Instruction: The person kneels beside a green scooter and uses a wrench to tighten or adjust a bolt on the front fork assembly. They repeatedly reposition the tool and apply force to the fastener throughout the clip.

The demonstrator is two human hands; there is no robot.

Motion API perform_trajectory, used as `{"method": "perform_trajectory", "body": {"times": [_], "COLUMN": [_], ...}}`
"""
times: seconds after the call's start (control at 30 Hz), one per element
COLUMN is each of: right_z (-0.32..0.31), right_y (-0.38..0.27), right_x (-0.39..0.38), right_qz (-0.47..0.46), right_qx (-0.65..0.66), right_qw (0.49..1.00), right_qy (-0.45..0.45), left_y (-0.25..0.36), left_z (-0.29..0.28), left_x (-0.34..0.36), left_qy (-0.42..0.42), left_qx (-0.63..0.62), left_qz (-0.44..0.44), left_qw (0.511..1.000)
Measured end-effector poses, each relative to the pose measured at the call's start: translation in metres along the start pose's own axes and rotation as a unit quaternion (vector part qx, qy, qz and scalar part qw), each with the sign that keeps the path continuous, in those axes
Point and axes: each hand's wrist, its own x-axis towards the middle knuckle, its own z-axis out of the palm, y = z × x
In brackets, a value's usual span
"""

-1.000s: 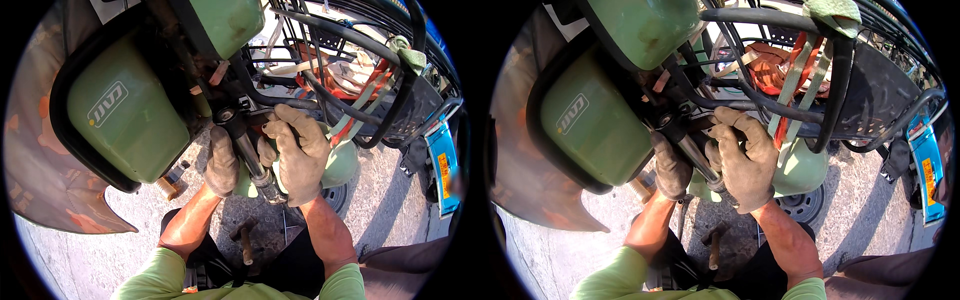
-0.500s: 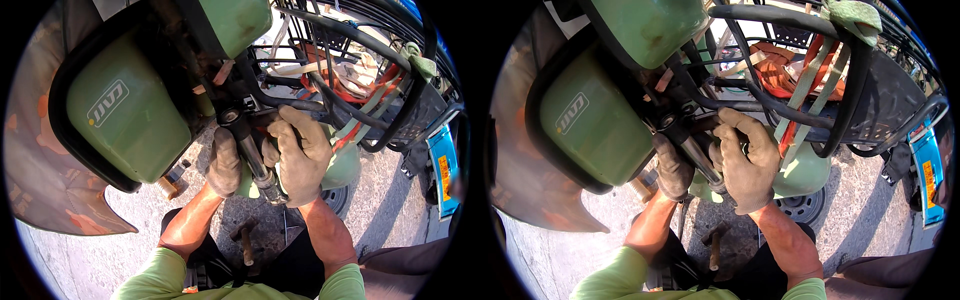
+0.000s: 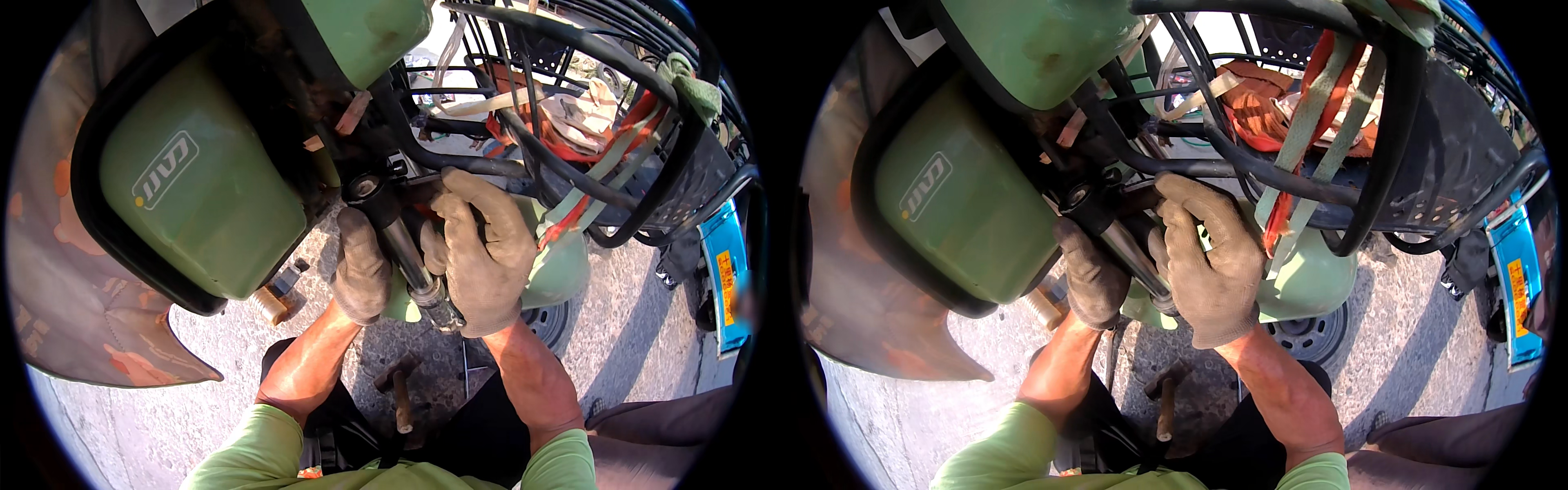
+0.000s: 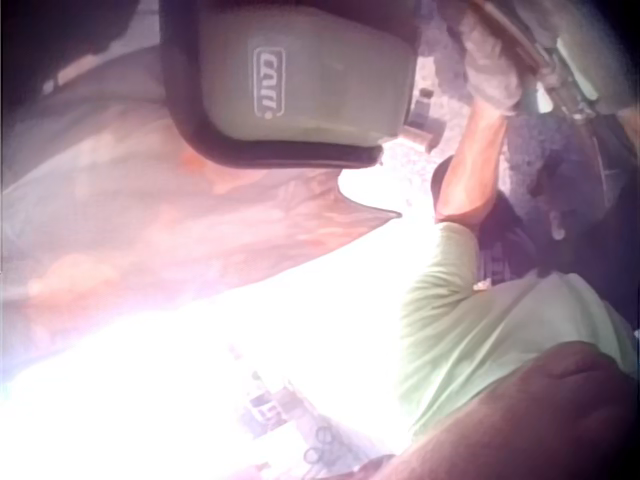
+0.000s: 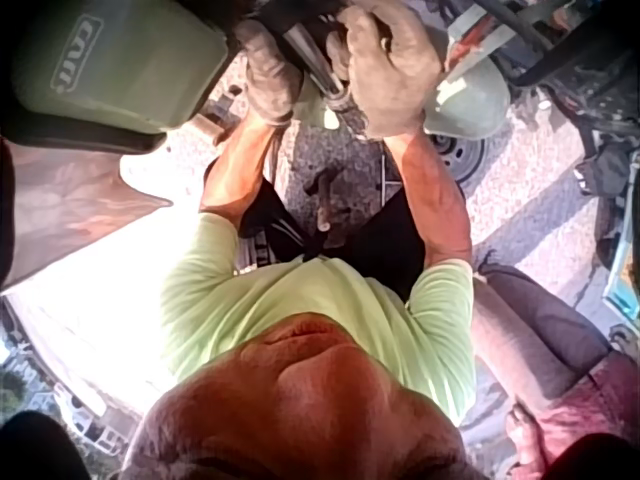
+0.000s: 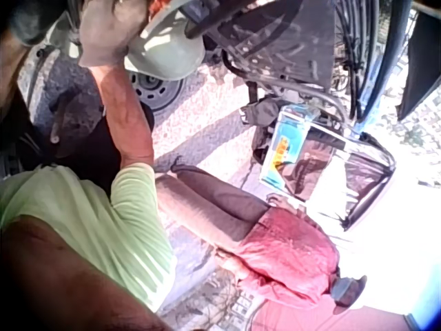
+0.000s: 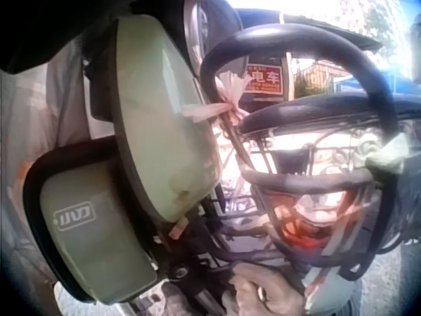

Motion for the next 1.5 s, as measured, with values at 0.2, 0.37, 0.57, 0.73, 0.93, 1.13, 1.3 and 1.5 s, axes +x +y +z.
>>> {"method": "perform_trajectory", "body": {"times": [0.2,0.37,0.57,0.73,0.93,1.13,1.3,1.5], "right_z": [0.0,-0.003,0.002,0.004,0.011,0.015,0.015,0.032], "right_y": [-0.001,0.007,0.001,-0.007,-0.004,-0.005,-0.003,-0.028], "right_x": [0.0,0.001,0.003,0.004,0.003,0.006,0.008,0.007], "right_qz": [0.011,-0.018,0.023,0.07,-0.033,0.006,-0.019,0.04], "right_qx": [0.001,0.024,-0.022,0.011,-0.144,-0.322,-0.344,-0.457], "right_qw": [1.0,0.999,0.999,0.997,0.989,0.947,0.939,0.888], "right_qy": [-0.001,-0.011,0.021,0.004,0.03,0.018,-0.004,0.002], "left_y": [-0.005,-0.006,-0.006,-0.004,-0.008,-0.012,-0.007,-0.016], "left_z": [-0.001,0.001,0.002,0.001,-0.008,-0.012,-0.003,0.0], "left_x": [-0.001,-0.002,0.001,-0.002,-0.008,-0.008,-0.004,0.005], "left_qy": [0.007,0.021,0.03,0.04,0.085,0.077,0.069,0.152], "left_qx": [-0.02,-0.011,0.003,0.013,0.063,0.105,0.128,0.142], "left_qz": [-0.02,-0.023,-0.011,-0.005,0.048,0.106,0.188,0.189], "left_qw": [1.0,0.999,0.999,0.999,0.993,0.986,0.971,0.96]}}
